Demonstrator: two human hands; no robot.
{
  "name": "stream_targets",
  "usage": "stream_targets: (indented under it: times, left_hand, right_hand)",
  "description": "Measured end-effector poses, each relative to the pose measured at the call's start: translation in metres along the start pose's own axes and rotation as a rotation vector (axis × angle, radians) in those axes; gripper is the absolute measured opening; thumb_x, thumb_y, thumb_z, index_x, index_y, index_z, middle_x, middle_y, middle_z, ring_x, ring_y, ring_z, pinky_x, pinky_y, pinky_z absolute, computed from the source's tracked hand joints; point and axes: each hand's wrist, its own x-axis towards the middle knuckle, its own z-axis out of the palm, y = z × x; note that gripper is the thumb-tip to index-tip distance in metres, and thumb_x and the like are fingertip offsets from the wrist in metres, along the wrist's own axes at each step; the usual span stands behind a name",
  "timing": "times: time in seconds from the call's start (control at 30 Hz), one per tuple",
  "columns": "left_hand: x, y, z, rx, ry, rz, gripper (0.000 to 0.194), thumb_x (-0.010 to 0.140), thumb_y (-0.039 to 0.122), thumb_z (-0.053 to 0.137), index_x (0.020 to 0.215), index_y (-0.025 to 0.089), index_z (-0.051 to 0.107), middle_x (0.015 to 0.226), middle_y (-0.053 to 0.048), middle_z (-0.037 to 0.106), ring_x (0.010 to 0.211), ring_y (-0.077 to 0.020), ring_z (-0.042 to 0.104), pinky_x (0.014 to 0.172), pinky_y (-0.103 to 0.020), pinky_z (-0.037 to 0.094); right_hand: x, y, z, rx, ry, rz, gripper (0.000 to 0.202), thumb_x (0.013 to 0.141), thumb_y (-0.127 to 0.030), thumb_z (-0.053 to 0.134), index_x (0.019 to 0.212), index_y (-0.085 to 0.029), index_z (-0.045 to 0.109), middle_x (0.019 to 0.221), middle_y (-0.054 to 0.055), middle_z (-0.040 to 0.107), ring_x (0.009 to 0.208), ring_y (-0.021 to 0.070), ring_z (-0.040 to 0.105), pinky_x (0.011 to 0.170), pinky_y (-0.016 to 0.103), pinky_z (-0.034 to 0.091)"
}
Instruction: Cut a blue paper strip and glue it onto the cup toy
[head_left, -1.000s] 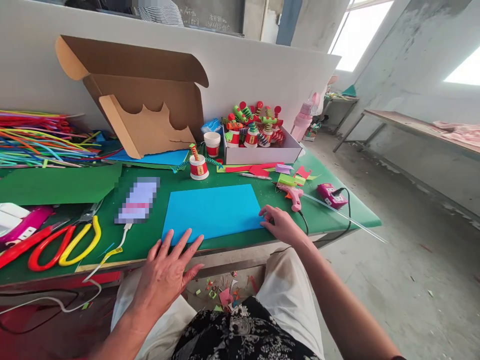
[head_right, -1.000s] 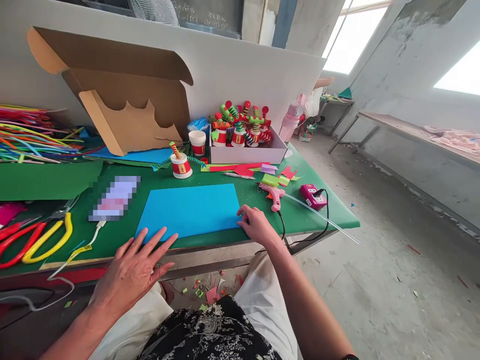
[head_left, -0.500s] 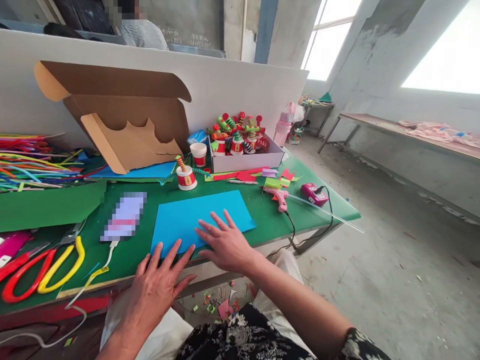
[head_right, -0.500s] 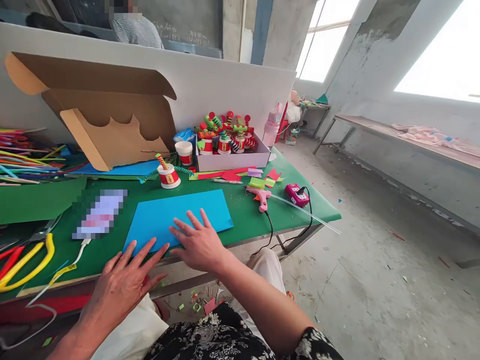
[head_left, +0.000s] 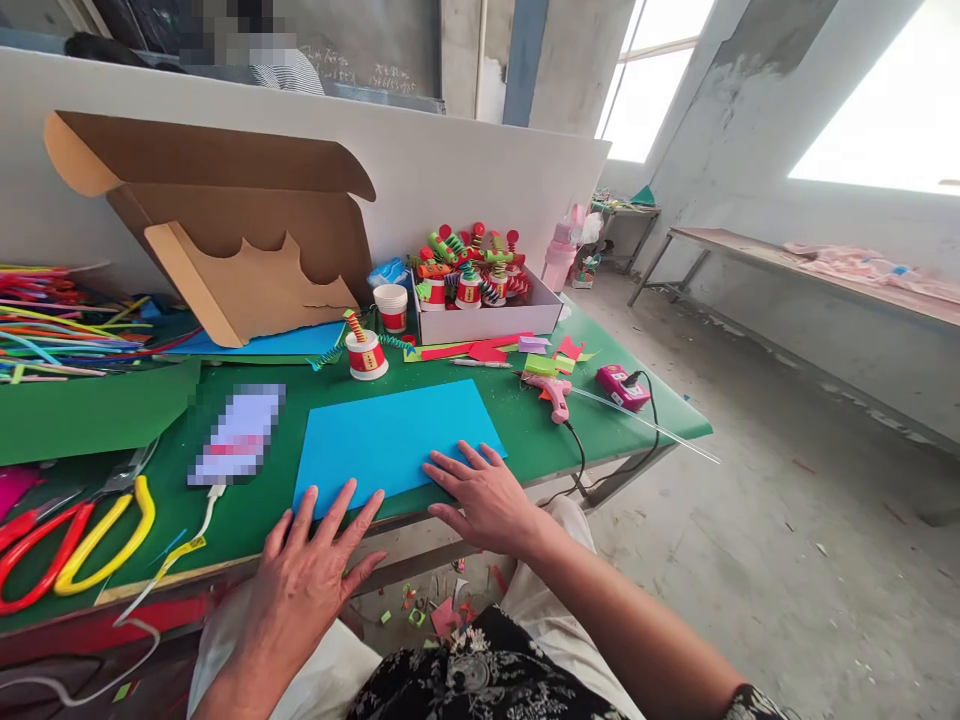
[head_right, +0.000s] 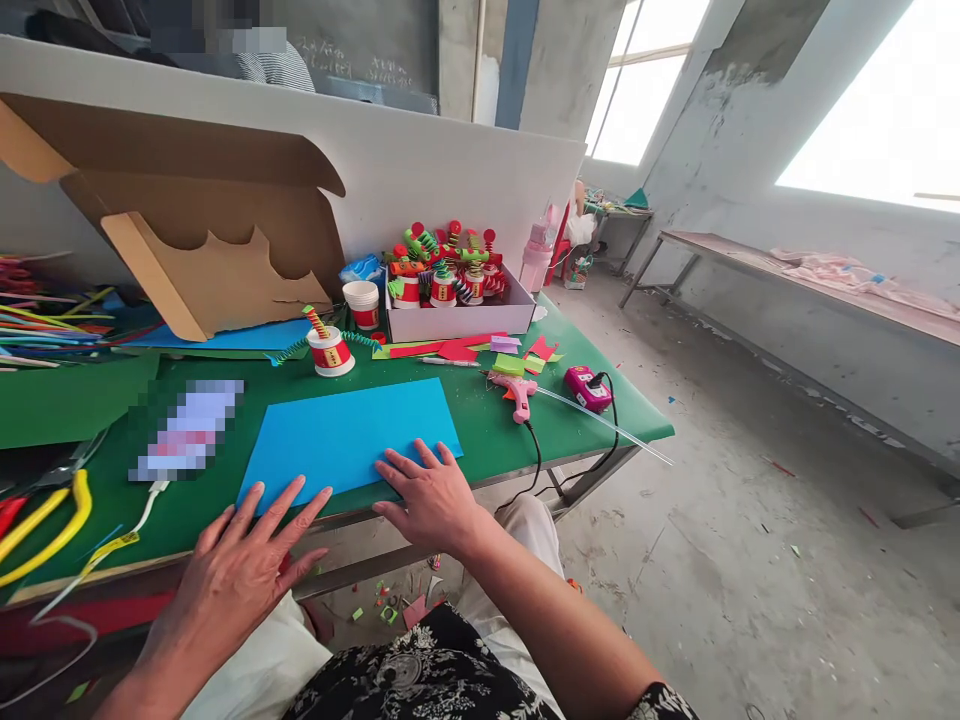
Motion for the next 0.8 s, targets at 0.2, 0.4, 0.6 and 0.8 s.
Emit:
stream_targets:
  times: [0.2, 0.4, 0.6, 0.8]
  left_hand:
    - [-0.002, 0.001, 0.002, -0.003, -0.008, -0.008, 0.049, 0.095, 0.048, 0.043, 0.141, 0.032, 0.052, 0.146, -0.008, 0.052, 0.133, -0.0463, 0.042, 0.096, -0.059, 0.041]
    - [-0.008, -0.003, 0.002, -0.036, -0.053, -0.011, 0.056, 0.095, 0.051, 0.044, 0.146, 0.029, 0.045, 0.151, -0.008, 0.045, 0.140, -0.0450, 0.033, 0.100, -0.058, 0.040]
    - [-0.012, -0.016, -0.012, -0.029, -0.054, -0.074, 0.056, 0.096, 0.056, 0.036, 0.138, 0.025, 0.055, 0.142, -0.010, 0.056, 0.137, -0.0423, 0.040, 0.103, -0.060, 0.037]
    - [0.052, 0.050, -0.025, -0.105, -0.076, -0.070, 0.056, 0.099, 0.049, 0.033, 0.142, 0.018, 0.049, 0.149, -0.009, 0.049, 0.142, -0.0333, 0.035, 0.113, -0.055, 0.028]
  right_hand:
    - [-0.014, 0.012, 0.009, 0.008, 0.057, 0.031, 0.055, 0.099, -0.050, 0.041, 0.149, -0.027, 0.039, 0.156, 0.000, 0.036, 0.146, 0.0336, 0.025, 0.118, 0.060, 0.018]
    - [-0.035, 0.030, 0.022, -0.027, 0.153, 0.082, 0.052, 0.100, -0.042, 0.042, 0.150, -0.026, 0.038, 0.156, 0.002, 0.036, 0.147, 0.0297, 0.025, 0.121, 0.055, 0.018]
    - [-0.050, 0.046, 0.027, -0.084, 0.205, 0.120, 0.052, 0.100, -0.040, 0.040, 0.150, -0.026, 0.037, 0.156, 0.004, 0.036, 0.146, 0.0289, 0.028, 0.119, 0.056, 0.023]
    - [-0.052, 0.055, 0.038, -0.190, 0.270, 0.088, 0.052, 0.100, -0.042, 0.035, 0.149, -0.024, 0.040, 0.154, 0.004, 0.039, 0.144, 0.0295, 0.033, 0.117, 0.057, 0.026]
